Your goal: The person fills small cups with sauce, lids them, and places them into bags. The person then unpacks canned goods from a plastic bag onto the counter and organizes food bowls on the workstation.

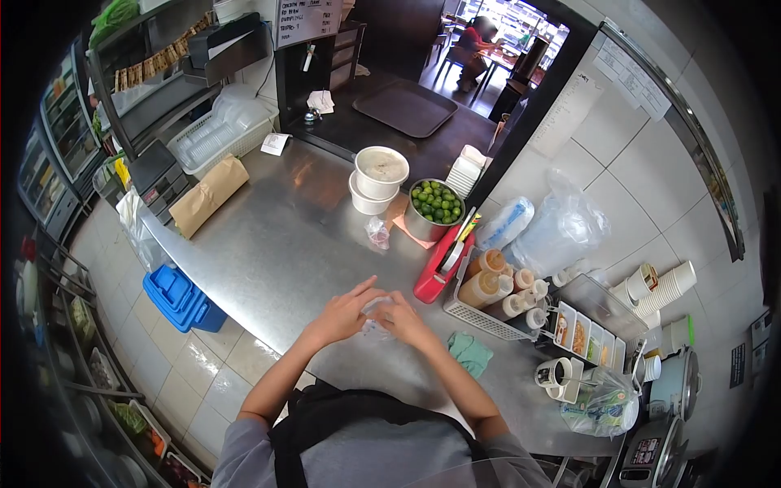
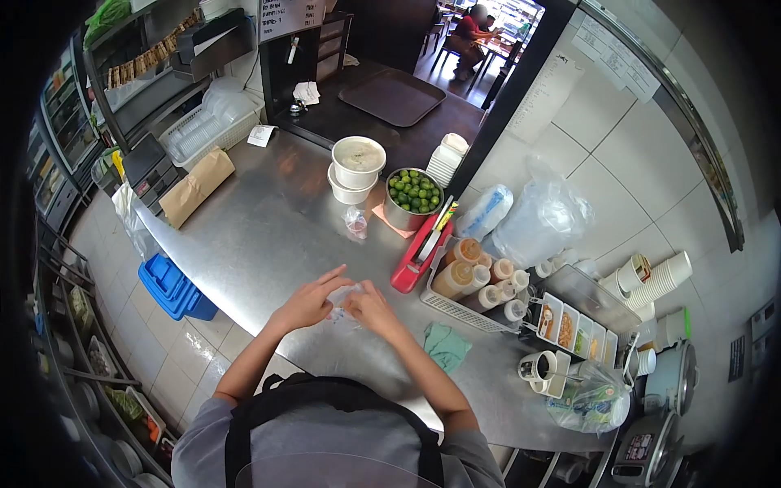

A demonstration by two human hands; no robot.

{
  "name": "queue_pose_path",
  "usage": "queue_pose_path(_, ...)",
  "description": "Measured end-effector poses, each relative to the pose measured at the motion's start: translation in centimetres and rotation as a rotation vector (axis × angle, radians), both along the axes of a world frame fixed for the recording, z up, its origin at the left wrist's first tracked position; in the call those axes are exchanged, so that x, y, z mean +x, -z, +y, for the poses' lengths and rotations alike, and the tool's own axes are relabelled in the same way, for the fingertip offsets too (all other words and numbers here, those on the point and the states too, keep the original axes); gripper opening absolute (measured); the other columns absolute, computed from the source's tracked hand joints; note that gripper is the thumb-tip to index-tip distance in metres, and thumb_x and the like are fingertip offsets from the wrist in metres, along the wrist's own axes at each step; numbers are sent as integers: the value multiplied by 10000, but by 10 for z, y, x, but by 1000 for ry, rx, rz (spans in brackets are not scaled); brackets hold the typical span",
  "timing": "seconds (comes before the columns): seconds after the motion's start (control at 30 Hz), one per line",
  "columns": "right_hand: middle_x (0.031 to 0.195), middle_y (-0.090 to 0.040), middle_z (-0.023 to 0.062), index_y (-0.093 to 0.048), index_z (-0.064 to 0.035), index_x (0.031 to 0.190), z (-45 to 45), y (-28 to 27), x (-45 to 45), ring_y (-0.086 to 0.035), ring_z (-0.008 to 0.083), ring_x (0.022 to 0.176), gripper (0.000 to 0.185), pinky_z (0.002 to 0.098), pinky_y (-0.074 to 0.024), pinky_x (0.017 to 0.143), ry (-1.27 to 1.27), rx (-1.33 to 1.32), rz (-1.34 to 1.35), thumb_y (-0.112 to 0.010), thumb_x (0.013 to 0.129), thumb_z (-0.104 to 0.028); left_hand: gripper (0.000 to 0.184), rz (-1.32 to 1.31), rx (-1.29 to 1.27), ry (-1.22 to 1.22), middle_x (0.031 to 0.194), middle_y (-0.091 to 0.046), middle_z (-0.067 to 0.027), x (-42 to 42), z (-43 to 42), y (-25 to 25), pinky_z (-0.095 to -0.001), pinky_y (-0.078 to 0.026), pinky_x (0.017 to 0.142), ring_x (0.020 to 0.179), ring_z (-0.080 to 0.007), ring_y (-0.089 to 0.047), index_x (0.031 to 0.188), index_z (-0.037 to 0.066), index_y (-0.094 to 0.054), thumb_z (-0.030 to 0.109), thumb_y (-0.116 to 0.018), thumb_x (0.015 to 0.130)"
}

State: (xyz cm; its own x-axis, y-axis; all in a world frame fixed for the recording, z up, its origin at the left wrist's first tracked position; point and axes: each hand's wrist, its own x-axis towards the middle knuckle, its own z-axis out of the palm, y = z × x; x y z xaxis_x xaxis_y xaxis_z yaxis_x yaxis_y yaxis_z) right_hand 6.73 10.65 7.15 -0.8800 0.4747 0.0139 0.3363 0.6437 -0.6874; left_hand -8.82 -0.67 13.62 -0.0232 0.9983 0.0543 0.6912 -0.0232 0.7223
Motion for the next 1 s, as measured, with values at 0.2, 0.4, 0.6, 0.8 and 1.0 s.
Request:
queue_pose_path(0.2, 852, -660, 136, -687, -74, 897, 116, -92, -19, -624, 276, 789, 173, 342, -500, 737, 199, 28, 87, -623, 737, -79, 251, 129, -76, -15, 1333, -379, -220, -5, -10, 17, -497, -481, 767, 992, -434, -548, 1026, 202, -520, 107, -520, 793)
queue_pose_path(0.4, 939, -656, 183, -645, -114, 1083, 295, -35, -55, -663, 274, 765, 432, 363, -526, 685, 484, 288, 12, -620, 662, -21, 346, 184, -138, 39, 1330, -387, -211, -4, -15, 32, -490, -477, 795, 991, -418, -557, 1125, 211, -536, 102, -498, 799)
queue_pose_path(0.6, 959, -646, 197, -649, -119, 1082, 306, -13, -71, -633, 303, 901, 495, 361, -499, 814, 495, 404, -180, -679, 591, -57, 435, 181, -151, 23, 1328, -407, -180, -4, -16, 45, -470, -480, 812, 989, -388, -566, 1244, 165, -480, 165, -547, 814)
queue_pose_path(0.8, 906, -646, 168, -671, -77, 883, 287, -6, -72, -613, 312, 898, 352, 375, -490, 821, 617, 670, -67, -742, 540, -108, 476, 202, -117, 23, 1341, -412, -146, -4, -10, 46, -451, -495, 797, 992, -336, -581, 1282, 168, -444, 197, -573, 824)
queue_pose_path(1.0, 909, -587, 130, -590, -54, 1037, 277, -22, -54, -593, 287, 869, 389, 366, -495, 821, 746, -216, 476, -658, 655, -22, 481, 168, -101, 51, 1332, -410, -175, -8, -13, 40, -420, -502, 785, 862, -311, -633, 1275, 118, -444, 179, -588, 820)
